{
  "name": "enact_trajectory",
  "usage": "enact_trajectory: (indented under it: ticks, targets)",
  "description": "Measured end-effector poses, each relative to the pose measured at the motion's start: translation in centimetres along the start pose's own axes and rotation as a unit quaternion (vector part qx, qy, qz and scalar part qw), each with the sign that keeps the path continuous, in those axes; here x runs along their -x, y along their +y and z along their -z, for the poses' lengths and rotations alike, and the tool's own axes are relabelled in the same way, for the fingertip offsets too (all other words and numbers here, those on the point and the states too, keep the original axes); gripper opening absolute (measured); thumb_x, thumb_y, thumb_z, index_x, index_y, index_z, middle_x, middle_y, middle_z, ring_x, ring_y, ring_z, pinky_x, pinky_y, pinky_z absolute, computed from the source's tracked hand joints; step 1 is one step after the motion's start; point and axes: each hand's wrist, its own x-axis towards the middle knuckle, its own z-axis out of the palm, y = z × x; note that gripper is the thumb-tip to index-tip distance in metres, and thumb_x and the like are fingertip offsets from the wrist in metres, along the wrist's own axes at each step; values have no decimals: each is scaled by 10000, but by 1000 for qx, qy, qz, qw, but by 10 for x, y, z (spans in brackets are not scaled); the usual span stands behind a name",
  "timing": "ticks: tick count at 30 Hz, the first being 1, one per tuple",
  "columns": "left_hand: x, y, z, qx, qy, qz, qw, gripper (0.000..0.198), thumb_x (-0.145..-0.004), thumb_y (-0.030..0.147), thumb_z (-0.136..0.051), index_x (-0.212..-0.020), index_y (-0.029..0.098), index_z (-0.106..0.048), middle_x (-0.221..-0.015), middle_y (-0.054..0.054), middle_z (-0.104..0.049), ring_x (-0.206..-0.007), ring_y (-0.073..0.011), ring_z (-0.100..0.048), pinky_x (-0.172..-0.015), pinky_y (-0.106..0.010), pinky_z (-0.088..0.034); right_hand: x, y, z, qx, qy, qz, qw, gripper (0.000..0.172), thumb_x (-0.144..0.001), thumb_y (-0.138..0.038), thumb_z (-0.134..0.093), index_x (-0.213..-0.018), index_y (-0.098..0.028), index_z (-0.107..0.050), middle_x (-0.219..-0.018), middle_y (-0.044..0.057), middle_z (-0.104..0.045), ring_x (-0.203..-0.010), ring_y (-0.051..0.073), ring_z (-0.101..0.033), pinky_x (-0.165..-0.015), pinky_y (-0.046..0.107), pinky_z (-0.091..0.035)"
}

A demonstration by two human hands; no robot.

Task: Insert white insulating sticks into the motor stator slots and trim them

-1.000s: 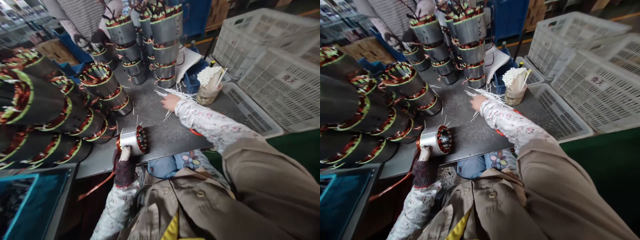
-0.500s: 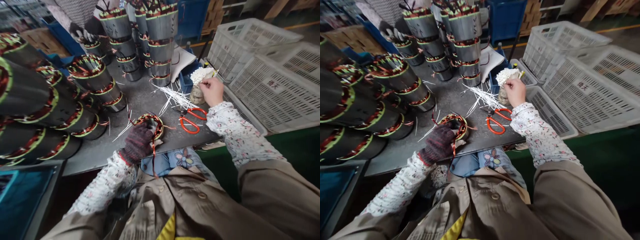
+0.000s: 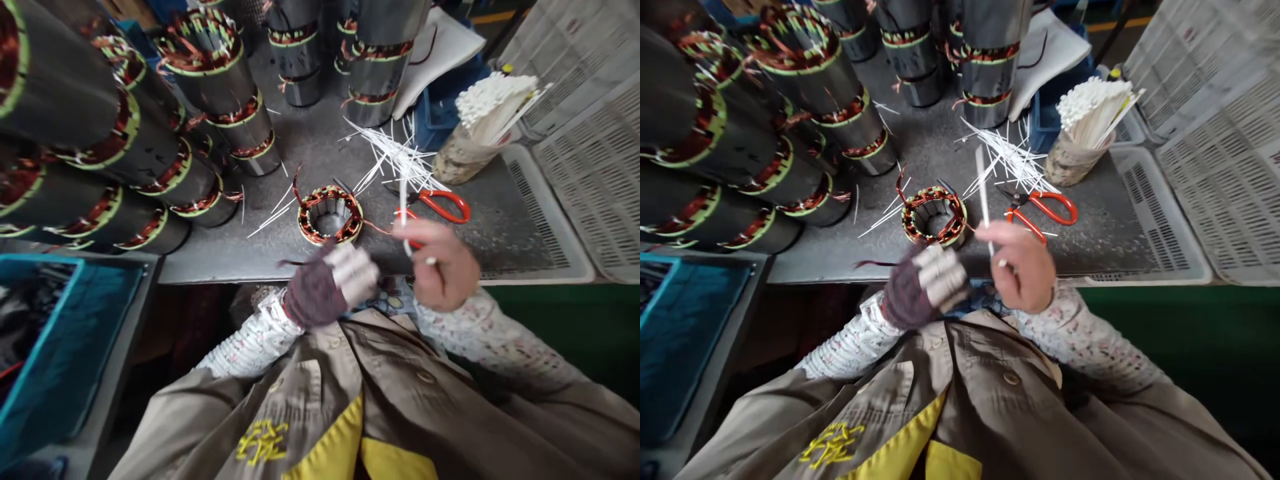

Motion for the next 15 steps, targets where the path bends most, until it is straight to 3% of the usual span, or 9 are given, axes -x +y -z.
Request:
enact_trajectory:
  ticks: [2, 3, 7, 11, 15]
  targets:
    - [-21, -8, 3, -48, 62, 75, 994, 315, -995, 482, -674, -1210, 262, -741, -1207, -93, -772, -1258, -288, -686, -1238, -582, -423, 17, -3, -13, -21, -4, 89, 996, 129, -966, -217, -504, -882, -277, -582, -955, 54, -783, -956, 260, -775, -806, 477, -666]
    - [-30, -13, 5, -60, 74, 110, 989, 349, -986, 502, -688, -1188, 225, -751, -1189, -110, -776, -1238, -305, -688, -1231, -598, -410, 25, -1, -17, -25, 5, 100, 995, 132, -955, -192, -504, -880, -271, -579, -915, 52, -781, -874, 245, -772, -740, 444, -662]
    - [-48, -24, 6, -42, 58, 164, 984, 328, -951, 533, -735, -988, 214, -797, -946, -67, -800, -976, -270, -734, -1110, -526, -484, 48, 9, -20, -45, 23, 31, 998, 131, -956, -209, -524, -848, -257, -580, -855, 42, -769, -767, 225, -750, -680, 402, -633]
    - [-47, -21, 5, -24, 92, 126, 988, 298, -992, 488, -674, -941, 208, -761, -973, -58, -801, -986, -264, -735, -1032, -495, -511, 53, 0, -19, -68, 24, -20, 997, 134, -991, -232, -519, -907, -266, -617, -874, 34, -775, -774, 224, -754, -693, 397, -635]
    - [-46, -22, 8, -36, 25, 66, 997, 250, -1020, 442, -614, -1037, 220, -728, -1138, -74, -786, -1087, -271, -713, -1181, -547, -424, 23, 4, -33, -50, -5, -30, 998, 171, -1035, -264, -485, -1004, -270, -653, -1071, 51, -797, -1051, 229, -770, -932, 433, -636]
